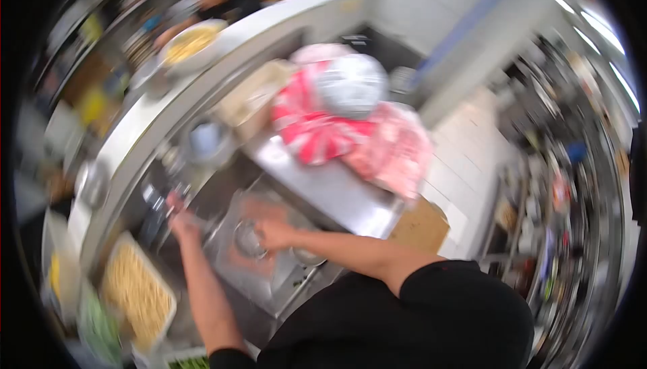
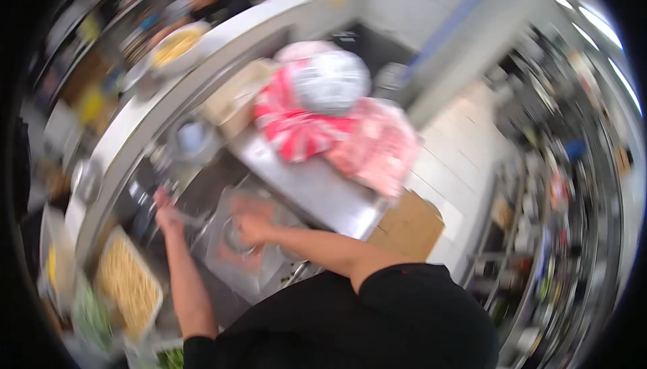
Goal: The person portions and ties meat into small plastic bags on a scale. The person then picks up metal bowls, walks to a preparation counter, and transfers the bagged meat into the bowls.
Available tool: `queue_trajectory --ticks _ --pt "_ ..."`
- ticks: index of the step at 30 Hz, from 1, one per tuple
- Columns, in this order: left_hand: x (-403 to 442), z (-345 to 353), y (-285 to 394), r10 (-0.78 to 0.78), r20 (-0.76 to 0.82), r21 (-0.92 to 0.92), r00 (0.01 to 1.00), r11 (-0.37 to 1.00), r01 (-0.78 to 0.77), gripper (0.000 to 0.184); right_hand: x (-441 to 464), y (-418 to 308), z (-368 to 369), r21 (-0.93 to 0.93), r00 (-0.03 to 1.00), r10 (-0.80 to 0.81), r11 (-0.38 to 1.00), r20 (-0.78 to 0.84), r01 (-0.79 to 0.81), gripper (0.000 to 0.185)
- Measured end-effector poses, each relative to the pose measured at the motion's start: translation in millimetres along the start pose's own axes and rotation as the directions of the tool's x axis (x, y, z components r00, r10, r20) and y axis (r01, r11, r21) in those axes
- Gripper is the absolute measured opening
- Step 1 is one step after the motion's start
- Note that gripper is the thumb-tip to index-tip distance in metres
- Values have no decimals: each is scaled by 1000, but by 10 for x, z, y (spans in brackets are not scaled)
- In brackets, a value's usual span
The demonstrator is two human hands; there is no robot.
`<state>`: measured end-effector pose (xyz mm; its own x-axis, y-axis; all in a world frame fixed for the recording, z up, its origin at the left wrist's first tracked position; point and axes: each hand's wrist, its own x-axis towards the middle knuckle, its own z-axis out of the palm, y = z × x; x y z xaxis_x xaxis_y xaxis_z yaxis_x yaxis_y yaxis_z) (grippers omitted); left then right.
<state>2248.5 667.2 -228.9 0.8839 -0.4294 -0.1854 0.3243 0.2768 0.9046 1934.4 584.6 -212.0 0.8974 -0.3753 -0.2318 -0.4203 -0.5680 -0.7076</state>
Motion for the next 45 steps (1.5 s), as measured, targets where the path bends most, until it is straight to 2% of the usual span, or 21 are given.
queue_trajectory --ticks 2,4,6,9,11,12,14,15,16,21,23,26,28,30,33,34,35,37,39,42,45 --pt "-28 -24 21 15 274 341 962 933 -112 69 -693 266 -198 -281 856 259 949 447 -141 37" --pt "-581 151 210 62 373 554 926 786 -276 79 -942 1824 1081 -488 891 -45 824 451 289 31" --pt "-928 125 -71 34 284 755 958 608 -246 74 -1568 1248 273 -361 879 80 926 471 109 33" --pt "-2109 463 -619 -399 398 814 826 569 -118 51 -1918 1103 -76 -354 928 66 932 367 73 37" --pt "-3065 1033 -826 -740 241 834 628 489 256 67 -2085 987 -260 -391 954 114 920 277 4 34" --pt "-3687 1578 -718 -843 146 835 518 385 392 75 -2323 797 -535 -114 979 122 988 161 -104 39" --pt "-4161 2148 -1229 -722 357 822 593 544 167 81 -2794 864 -749 192 983 185 965 -3 -181 44" --pt "-4446 2394 -1419 -561 530 741 636 671 -25 87 -2876 1044 -501 -273 887 171 911 -429 -308 52" --pt "-4659 2726 -1523 -547 561 719 621 694 -38 84 -2986 1200 -404 -575 689 -57 602 -723 -554 61" --pt "-5751 4624 -1948 -510 783 618 355 701 -355 14 -4368 1965 -1446 -448 568 51 558 -821 -699 60" --pt "-6340 5257 -2117 -356 914 405 195 769 -495 19 -5353 1896 -2083 -500 740 233 608 -630 -617 58" --pt "-7103 6104 -2396 -408 913 380 18 832 -404 29 -6827 1691 -2830 -413 759 422 654 -496 -634 58" --pt "-7489 6516 -2750 -402 913 326 -68 821 -468 35 -7293 2386 -2803 -154 632 142 908 -762 -390 62" --pt "-7923 6768 -2920 -326 929 51 -173 579 -814 43 -7673 3063 -2575 -27 480 142 944 -866 -328 63" --pt "-7736 7010 -3970 -231 955 -74 -188 429 -901 45 -8529 3778 -2086 697 165 773 627 -613 -348 58" --pt "-7536 6980 -4323 -294 933 -82 -207 385 -919 39 -8715 4726 -1446 595 102 705 660 -702 -459 56" --pt "-7293 6857 -4660 -355 909 -92 -218 340 -936 33 -9196 4235 -1399 633 27 755 568 -655 -526 54" --pt "-7027 6458 -4921 -614 789 151 -1 195 -969 32 -9758 4739 -616 833 -153 979 28 -134 -552 55" --pt "-6504 5937 -5418 -781 590 330 206 0 -944 56 -10304 5333 879 691 -233 967 -96 -107 -717 50" --pt "-6600 5518 -5144 -939 302 179 164 -113 -977 55 -10729 5043 2136 614 -341 895 -446 289 -651 38" --pt "-6767 5610 -5223 -986 105 59 129 -123 -991 48 -10768 4304 1809 583 -394 729 -684 560 -438 35"
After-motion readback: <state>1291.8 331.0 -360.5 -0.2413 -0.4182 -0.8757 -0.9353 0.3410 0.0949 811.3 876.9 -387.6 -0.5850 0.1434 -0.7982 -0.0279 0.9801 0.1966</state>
